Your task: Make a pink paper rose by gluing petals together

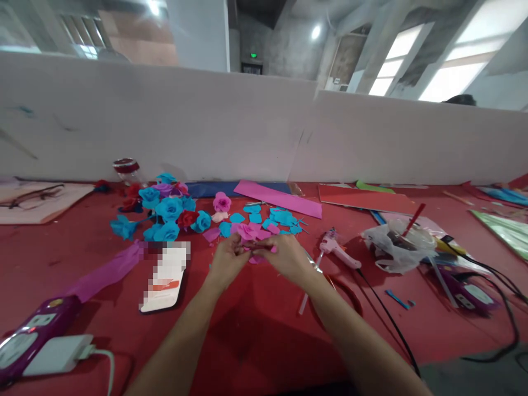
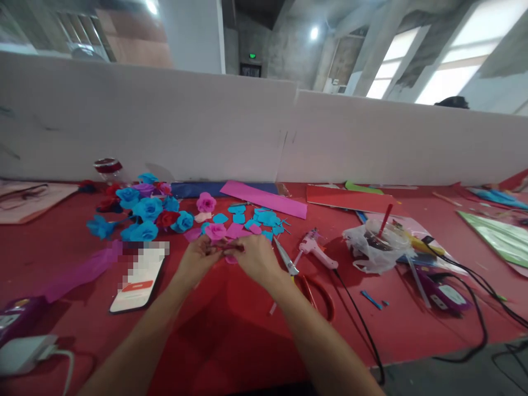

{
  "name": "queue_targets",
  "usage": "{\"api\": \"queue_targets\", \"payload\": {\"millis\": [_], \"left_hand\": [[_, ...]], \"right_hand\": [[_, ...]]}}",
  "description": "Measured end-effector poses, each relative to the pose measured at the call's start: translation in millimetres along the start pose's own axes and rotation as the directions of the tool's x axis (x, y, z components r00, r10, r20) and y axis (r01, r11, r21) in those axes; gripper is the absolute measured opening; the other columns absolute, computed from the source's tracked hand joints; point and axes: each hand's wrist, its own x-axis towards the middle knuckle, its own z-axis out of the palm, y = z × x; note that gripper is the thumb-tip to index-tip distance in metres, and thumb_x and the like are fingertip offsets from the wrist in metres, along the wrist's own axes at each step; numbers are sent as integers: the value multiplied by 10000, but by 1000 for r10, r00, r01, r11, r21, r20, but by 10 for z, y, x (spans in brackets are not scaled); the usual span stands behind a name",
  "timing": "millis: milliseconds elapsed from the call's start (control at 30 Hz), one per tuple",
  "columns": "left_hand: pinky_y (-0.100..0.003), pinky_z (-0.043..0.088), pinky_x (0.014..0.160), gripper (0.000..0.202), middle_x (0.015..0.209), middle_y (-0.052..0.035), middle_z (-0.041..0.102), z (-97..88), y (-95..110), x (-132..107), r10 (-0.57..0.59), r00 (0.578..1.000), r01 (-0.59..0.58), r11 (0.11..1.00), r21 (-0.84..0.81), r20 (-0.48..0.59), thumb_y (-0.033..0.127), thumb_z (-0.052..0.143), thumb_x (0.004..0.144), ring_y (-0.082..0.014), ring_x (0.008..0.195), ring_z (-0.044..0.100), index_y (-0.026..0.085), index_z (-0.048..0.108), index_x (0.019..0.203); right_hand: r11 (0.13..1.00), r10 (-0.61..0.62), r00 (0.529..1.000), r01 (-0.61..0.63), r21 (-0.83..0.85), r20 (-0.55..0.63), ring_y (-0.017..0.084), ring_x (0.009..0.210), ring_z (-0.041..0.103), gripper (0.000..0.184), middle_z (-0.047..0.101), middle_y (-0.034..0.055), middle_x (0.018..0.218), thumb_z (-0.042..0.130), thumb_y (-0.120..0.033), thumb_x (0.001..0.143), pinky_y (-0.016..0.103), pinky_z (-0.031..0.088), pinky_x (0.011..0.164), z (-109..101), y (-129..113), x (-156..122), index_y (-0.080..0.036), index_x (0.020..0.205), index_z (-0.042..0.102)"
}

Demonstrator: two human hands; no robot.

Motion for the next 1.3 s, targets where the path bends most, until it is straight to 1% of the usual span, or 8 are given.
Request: {"api": "queue_targets", "payload": {"millis": [133,233,300,400,533,833,1033,1300], "left_hand": [[-177,249,417,299,702,58,552,4,25,-19,57,997,-58,998,17,45,204,710,666,-25,437,334,216,575,933],[-180,254,426,194,611,72,467,38,38,-43,56,998,-50,990,-133,42,293,624,780,-35,439,321,235,555,951],[-182,293,454,139,546,76,409,66,33,-59,58,998,-51,976,-213,27,308,586,814,-45,449,337,232,579,930],[-211,400,568,114,609,39,522,99,8,-76,60,998,-53,948,-314,13,262,660,756,-65,544,461,220,638,860],[-292,457,779,183,819,-4,655,118,-19,-78,56,997,-74,909,-409,-56,182,761,619,-136,798,584,218,686,782],[-331,487,797,136,724,3,643,163,-39,-68,-107,991,56,877,-476,-79,163,772,604,-128,741,599,184,670,693],[-273,507,696,176,684,25,638,205,-68,-66,-294,946,153,781,-605,-140,159,779,602,-80,633,584,178,607,633],[-273,501,713,181,669,34,631,245,-120,-88,-284,951,181,831,-526,-121,183,771,617,-72,610,580,169,591,625]], "right_hand": [[968,125,974,-78,238,-187,171,663,596,179,716,11,715,594,-308,784,267,393,622,7,137,39,-230,784,755],[805,272,922,-60,590,-277,126,590,502,219,627,-18,615,625,-383,757,252,359,583,-8,192,65,-199,757,744],[638,361,898,-43,769,-250,95,541,437,230,563,-33,565,659,-402,726,241,334,550,1,211,63,-182,722,728],[410,451,883,-78,909,-128,78,516,421,249,541,-31,555,727,-408,649,235,332,527,31,241,33,-161,669,708],[230,493,869,-86,969,-40,67,521,439,230,570,-19,594,756,-386,621,220,339,516,50,273,-6,-166,659,704],[86,500,866,-28,996,-19,74,502,403,221,504,-39,512,735,-349,659,225,338,509,120,137,-43,-167,560,657],[149,511,857,-10,989,-68,96,547,467,189,553,-13,555,687,-337,704,242,392,555,224,77,-58,-173,610,694],[193,491,868,-28,981,-72,102,561,471,225,567,-4,568,637,-344,725,245,402,572,196,36,-62,-176,578,665]]}}
